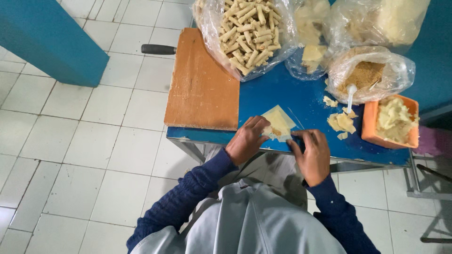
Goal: The person sits at a small blue table and folds thin flat wafer sheets by hand, pressing each folded piece and placing it on a growing stack. They occasionally use a spoon to scoop brown powder from a plastic bag onto a sheet before folding, with scraps set aside on the table.
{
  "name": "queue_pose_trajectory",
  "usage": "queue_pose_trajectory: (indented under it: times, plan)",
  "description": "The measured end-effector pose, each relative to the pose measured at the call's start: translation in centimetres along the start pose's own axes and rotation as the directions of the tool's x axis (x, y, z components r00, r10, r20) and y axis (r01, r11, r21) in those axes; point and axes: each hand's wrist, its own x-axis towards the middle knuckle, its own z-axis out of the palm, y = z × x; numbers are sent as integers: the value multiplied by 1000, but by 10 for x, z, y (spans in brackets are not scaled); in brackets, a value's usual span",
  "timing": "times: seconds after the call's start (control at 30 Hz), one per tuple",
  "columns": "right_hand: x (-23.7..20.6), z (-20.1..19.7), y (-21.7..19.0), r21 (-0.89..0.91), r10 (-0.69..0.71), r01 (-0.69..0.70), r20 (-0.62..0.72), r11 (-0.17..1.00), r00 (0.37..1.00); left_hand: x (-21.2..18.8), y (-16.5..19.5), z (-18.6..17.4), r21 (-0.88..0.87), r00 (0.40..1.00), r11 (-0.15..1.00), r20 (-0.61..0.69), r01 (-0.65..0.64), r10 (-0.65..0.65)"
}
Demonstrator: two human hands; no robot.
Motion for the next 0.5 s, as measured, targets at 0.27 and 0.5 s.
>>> queue_pose_trajectory:
  times: [0.27,0.5]
  plan:
    - [-3,11,4,169,124,-126,21,978,992,-1,2,-2,24,998,999,52,-23,22]
    - [3,11,-6,208,-67,55,49,976,997,0,-2,1,24,998,1000,57,-10,8]
